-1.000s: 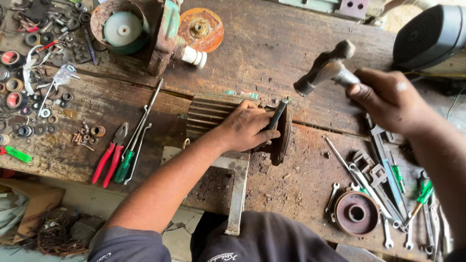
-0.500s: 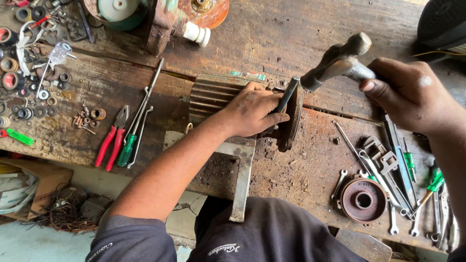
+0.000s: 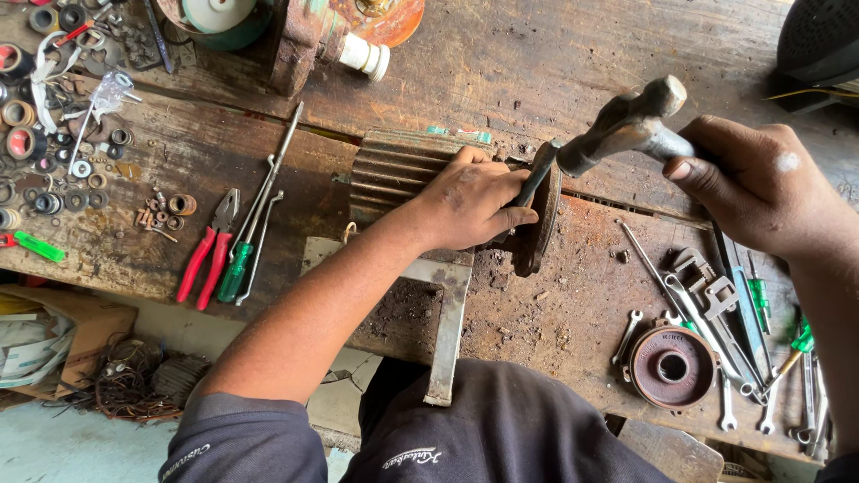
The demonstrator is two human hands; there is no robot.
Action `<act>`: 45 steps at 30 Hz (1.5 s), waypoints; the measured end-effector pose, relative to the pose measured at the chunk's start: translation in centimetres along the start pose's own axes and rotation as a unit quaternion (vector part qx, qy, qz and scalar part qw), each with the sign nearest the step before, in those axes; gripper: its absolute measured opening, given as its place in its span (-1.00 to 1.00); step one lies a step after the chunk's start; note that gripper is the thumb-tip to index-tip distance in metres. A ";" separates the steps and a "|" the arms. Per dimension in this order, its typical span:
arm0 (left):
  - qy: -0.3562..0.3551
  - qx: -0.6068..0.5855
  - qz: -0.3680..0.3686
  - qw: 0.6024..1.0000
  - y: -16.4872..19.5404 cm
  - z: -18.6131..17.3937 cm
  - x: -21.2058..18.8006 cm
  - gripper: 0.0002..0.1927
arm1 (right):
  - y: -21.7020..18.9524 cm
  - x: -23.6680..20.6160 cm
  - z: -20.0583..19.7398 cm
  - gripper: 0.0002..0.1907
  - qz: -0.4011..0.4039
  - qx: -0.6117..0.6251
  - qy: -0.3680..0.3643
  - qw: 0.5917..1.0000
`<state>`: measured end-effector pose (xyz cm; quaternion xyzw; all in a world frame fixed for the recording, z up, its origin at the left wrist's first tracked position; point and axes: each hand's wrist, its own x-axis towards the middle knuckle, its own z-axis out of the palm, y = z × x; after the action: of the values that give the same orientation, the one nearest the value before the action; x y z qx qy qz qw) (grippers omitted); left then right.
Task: The person holds a metal punch rod against the shaft end of an electric motor clamped in a fixture and repeatedly strikes it with a ball-peen hammer to drive the shaft out of the housing. They reposition the punch several times, then lift and turn the motor on the bench to work on its other side.
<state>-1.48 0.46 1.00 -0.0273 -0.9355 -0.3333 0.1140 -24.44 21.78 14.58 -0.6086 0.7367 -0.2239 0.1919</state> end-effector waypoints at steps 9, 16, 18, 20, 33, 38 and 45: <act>-0.020 0.034 0.013 0.999 -0.4 0.3 0.1 -0.56 | -0.9 0.2 -1.2 -0.69 -0.023 0.024 0.009 0.999; -0.006 0.030 0.039 0.999 0.2 -0.1 0.4 -0.56 | 2.1 0.8 -0.9 -0.69 0.204 0.173 0.000 0.964; -0.049 0.044 0.011 0.998 0.4 -0.2 0.5 -0.61 | 4.4 1.5 -1.4 -0.69 0.156 0.065 -0.068 0.983; -0.069 0.052 -0.006 0.996 0.5 -0.3 0.6 -0.63 | 6.0 2.4 -1.8 -0.66 0.130 0.019 -0.071 0.989; -0.074 0.068 -0.018 0.995 0.0 -0.1 0.7 -0.52 | 4.4 0.1 -4.0 -0.48 0.060 0.190 0.145 0.969; 0.021 -0.002 0.014 1.000 -0.4 0.1 0.2 -0.57 | 5.6 -0.9 -2.7 -0.52 -0.003 0.143 0.086 0.986; 0.033 -0.011 0.011 0.999 -0.3 0.2 -0.2 -0.59 | 3.8 -1.9 -1.2 -0.57 0.080 0.104 0.060 0.990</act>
<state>-1.40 0.34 0.66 -0.0282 -0.9270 -0.3432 0.1483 -27.88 24.42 13.46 -0.5103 0.7657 -0.3193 0.2265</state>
